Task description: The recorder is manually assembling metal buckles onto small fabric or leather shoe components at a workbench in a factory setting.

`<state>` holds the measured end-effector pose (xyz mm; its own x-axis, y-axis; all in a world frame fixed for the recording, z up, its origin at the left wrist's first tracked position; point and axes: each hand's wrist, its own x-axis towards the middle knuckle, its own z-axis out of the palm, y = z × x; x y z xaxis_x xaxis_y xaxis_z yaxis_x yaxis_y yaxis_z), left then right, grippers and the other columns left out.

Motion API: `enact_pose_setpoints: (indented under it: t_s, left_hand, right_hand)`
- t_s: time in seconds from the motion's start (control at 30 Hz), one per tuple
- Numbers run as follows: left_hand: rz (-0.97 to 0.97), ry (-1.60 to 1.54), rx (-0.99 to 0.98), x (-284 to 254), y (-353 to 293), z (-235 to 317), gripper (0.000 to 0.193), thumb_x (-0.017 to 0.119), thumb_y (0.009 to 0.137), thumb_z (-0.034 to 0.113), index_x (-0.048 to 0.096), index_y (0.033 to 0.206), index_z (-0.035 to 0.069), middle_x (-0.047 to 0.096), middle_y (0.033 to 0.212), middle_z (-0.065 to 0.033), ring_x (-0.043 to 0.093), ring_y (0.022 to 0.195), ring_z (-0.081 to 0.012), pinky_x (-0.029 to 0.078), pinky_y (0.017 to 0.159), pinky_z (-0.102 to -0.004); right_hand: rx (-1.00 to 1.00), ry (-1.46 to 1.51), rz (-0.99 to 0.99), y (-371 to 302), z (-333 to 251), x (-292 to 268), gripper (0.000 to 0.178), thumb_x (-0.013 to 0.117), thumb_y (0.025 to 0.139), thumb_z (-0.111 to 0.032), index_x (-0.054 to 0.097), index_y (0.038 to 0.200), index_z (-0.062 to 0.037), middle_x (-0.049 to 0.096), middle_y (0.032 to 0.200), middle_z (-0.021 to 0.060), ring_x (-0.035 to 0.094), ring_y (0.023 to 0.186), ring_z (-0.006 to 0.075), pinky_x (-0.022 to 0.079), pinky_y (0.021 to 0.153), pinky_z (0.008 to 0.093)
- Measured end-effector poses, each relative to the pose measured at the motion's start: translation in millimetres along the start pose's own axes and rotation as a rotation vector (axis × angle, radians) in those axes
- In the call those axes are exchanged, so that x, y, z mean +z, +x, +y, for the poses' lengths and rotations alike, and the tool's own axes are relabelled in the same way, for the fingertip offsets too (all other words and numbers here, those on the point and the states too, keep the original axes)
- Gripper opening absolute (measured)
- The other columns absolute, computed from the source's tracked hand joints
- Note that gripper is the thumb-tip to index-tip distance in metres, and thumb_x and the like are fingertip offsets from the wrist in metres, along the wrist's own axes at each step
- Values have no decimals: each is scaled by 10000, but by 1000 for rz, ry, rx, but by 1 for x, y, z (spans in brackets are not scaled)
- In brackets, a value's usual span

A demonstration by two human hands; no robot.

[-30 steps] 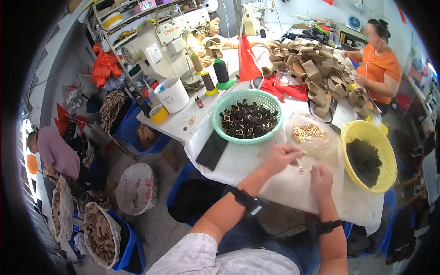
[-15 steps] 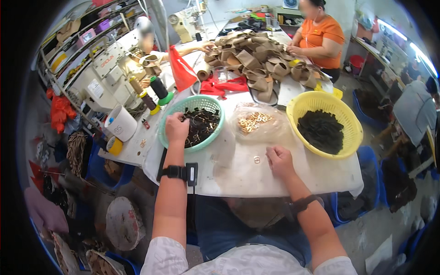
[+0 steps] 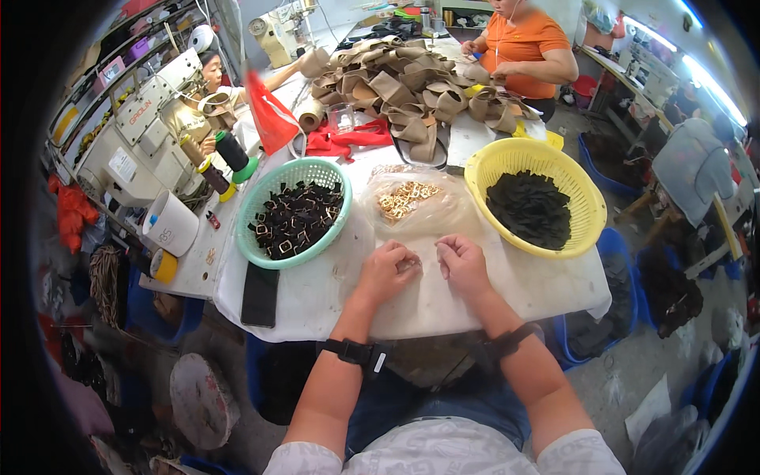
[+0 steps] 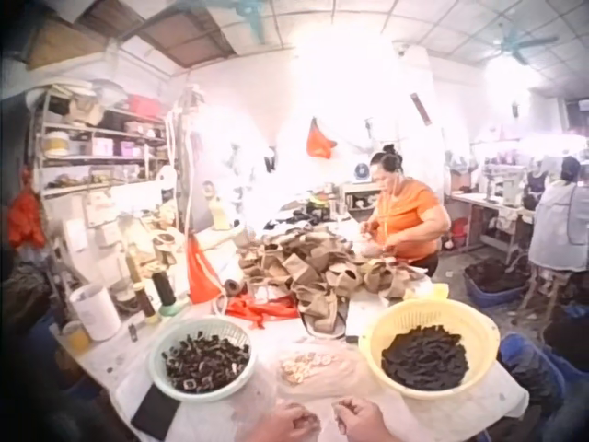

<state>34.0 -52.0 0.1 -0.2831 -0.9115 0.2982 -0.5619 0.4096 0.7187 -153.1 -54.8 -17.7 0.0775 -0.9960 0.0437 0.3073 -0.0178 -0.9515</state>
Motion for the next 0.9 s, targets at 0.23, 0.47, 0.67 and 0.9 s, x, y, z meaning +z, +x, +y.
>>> enact_pose_setpoints:
  t_s: [0.23,0.47,0.67,0.9]
  left_hand:
    - [-23,-98,-83,4,1,3,172,749,731,121,625,815,36,613,780,-69,584,658,-170,483,622,-292]
    - [96,-270,-103,0,-8,-13,114,696,803,56,662,904,17,600,731,12,518,660,-70,440,604,-226]
    - [62,-416,-201,7,1,-4,85,673,829,46,686,894,-7,624,708,8,528,631,-61,444,599,-219]
    - [98,-627,-219,4,-1,-14,115,680,823,62,695,913,-8,686,788,-29,553,638,-59,444,591,-204]
  right_hand:
    - [-224,-471,28,-20,-25,0,142,620,900,-141,633,871,-3,573,638,49,503,576,108,420,543,282]
    - [-385,-1033,222,-11,-153,-41,116,607,849,-122,609,877,-9,640,814,192,622,794,377,484,682,421]
    - [114,-1753,8,28,-174,-141,216,666,781,-148,670,988,-87,664,993,131,612,988,313,482,841,409]
    - [141,-1892,-156,53,-145,-137,243,721,727,-183,709,953,-94,676,944,131,636,942,305,504,818,414]
